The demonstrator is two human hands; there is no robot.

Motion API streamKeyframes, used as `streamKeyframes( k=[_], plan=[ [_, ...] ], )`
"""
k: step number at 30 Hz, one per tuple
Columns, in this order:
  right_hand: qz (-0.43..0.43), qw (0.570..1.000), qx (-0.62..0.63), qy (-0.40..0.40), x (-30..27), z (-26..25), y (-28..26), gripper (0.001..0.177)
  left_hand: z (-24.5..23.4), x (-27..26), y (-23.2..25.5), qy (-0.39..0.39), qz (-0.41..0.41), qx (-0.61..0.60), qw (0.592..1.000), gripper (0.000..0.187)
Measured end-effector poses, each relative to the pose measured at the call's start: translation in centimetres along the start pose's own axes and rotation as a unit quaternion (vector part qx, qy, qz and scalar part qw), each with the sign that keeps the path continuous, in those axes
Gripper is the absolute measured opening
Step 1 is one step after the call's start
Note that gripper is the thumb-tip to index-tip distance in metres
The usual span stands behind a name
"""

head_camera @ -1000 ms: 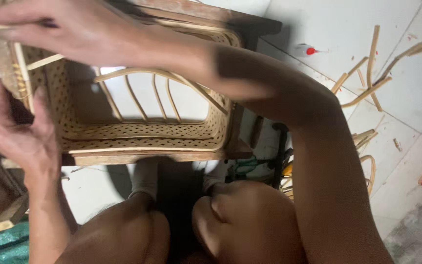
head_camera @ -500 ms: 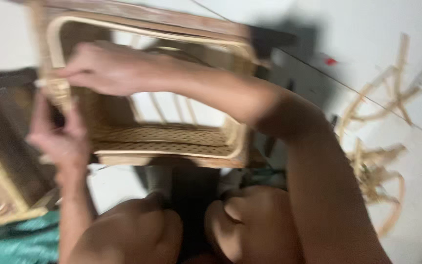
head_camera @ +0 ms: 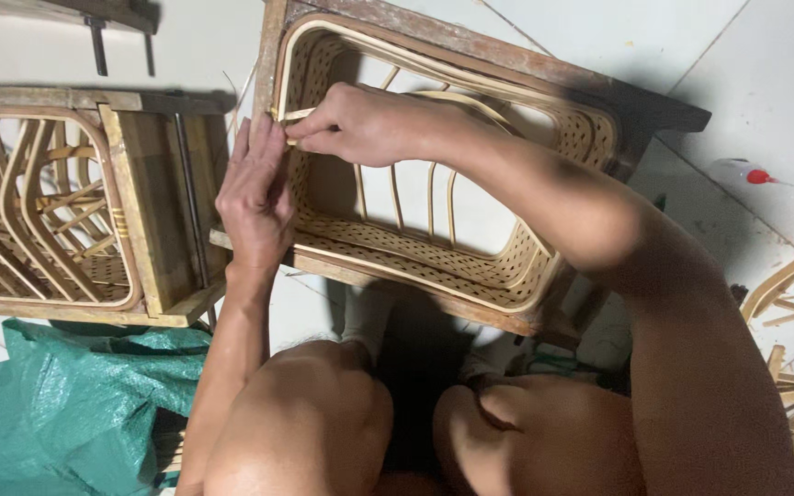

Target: The person weaves thin bamboo strips into a rectangular basket frame, using a hammer to secure the strips and applying glue to the joints. The person repeatedly adjusts and presses the strips into place.

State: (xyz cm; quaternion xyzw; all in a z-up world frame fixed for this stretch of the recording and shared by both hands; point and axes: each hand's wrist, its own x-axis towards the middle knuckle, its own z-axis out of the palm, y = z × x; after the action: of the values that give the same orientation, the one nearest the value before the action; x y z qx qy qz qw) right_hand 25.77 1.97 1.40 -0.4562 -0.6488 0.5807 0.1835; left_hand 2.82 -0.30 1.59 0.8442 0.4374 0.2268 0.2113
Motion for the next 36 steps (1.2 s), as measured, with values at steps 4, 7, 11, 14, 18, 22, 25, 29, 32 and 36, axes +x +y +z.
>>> streamKeyframes(
  k=[4, 7, 11, 14, 18, 22, 25, 29, 32, 36],
  plan=[
    [0.003, 1.0, 0.003, -0.022, 0.5, -0.1, 0.3, 0.037, 0.5, -0.4, -0.5, 0.002, -0.001, 0.009, 1.0, 0.046],
    [-0.002, 1.0, -0.028, -0.008, 0.4, 0.3, 0.3, 0.036, 0.8, -0.4, -0.7, 0.005, -0.001, 0.042, 0.999, 0.046],
    [0.005, 0.955, -0.294, 0.038, -1.1, 1.2, -0.5, 0.034, 0.7, 0.3, 0.5, 0.087, -0.003, -0.028, 0.996, 0.063],
    [-0.24, 0.839, -0.404, 0.273, -3.2, 1.9, -0.7, 0.036, 0.1, 0.4, 0.6, 0.014, -0.114, -0.006, 0.993, 0.09],
    [-0.255, 0.791, -0.424, 0.361, -11.7, 3.4, 1.0, 0.033, -0.4, -0.5, -1.2, -0.158, -0.294, 0.008, 0.942, 0.06],
    [-0.125, 0.825, -0.325, 0.446, -24.7, 7.6, 2.7, 0.022, -0.4, -1.2, -3.1, -0.17, -0.212, 0.08, 0.959, 0.046],
    [0.155, 0.771, -0.266, 0.557, -32.3, 13.6, 3.7, 0.029, -1.1, -1.6, -2.4, -0.146, -0.207, 0.006, 0.967, 0.054],
    [0.257, 0.708, -0.121, 0.646, -35.6, 21.2, 6.2, 0.029, -3.1, -3.3, 2.4, 0.062, 0.118, 0.141, 0.981, 0.071],
    [0.264, 0.698, -0.088, 0.659, -35.3, 25.1, 8.0, 0.03, -3.2, -5.1, 5.8, -0.158, 0.247, 0.038, 0.955, 0.081],
    [0.238, 0.705, -0.085, 0.663, -35.1, 27.0, 8.5, 0.032, -0.3, -4.5, 6.1, -0.37, 0.331, 0.094, 0.863, 0.083]
  ],
)
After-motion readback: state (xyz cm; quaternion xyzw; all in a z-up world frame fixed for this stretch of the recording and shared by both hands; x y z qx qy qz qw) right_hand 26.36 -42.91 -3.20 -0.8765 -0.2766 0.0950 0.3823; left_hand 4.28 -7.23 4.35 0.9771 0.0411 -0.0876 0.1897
